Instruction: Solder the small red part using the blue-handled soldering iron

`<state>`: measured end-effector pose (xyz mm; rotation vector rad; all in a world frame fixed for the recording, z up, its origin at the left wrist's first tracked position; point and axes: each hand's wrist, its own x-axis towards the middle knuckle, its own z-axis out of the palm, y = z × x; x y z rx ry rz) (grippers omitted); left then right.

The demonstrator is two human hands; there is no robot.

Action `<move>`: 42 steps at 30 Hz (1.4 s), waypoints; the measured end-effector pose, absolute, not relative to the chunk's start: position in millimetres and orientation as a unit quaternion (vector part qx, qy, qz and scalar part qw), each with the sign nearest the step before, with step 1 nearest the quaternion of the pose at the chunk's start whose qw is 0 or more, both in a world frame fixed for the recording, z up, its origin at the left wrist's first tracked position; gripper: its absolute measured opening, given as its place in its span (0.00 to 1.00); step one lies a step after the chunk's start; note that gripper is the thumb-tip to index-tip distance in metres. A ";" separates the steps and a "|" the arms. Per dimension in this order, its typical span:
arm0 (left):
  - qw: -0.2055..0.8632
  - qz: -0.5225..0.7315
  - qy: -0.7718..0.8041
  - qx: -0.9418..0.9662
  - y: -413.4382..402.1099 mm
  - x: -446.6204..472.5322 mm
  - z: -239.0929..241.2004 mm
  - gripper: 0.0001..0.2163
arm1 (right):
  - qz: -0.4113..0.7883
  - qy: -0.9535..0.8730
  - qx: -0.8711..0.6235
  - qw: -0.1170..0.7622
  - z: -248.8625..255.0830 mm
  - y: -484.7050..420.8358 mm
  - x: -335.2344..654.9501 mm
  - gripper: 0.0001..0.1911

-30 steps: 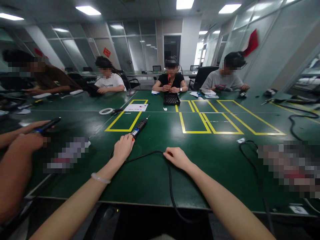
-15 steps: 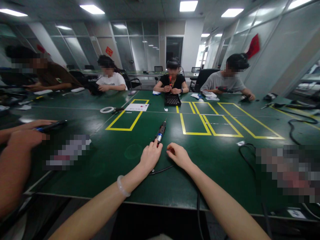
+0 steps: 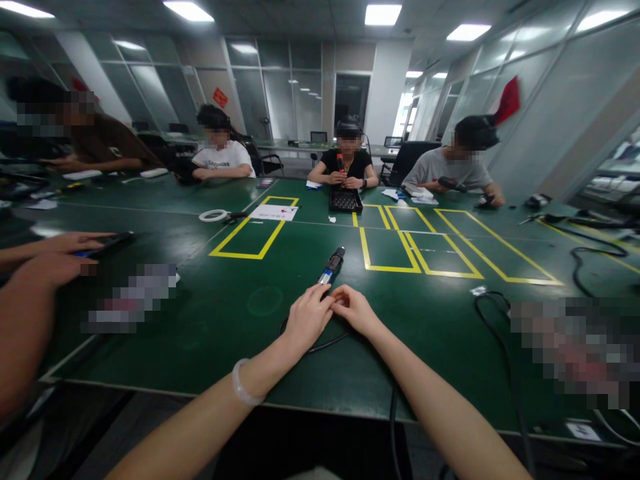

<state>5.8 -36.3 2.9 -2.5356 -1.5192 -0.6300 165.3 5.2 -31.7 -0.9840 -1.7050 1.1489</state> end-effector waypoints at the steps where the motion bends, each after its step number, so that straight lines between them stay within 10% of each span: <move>1: 0.056 -0.211 -0.500 -0.838 -36.0 5.0 4.1 0.11 | 0.473 -0.666 -0.389 0.426 -33.1 7.3 166.5 0.10; 8: 0.068 -0.201 -0.592 -0.777 -23.6 -14.0 4.8 0.27 | 0.448 -0.658 -0.431 0.424 -36.0 16.0 176.2 0.08; 42: 0.003 -0.139 -0.565 -0.814 -22.8 -6.3 -0.4 0.26 | 0.237 -0.814 -0.397 0.352 -17.0 -1.8 164.6 0.07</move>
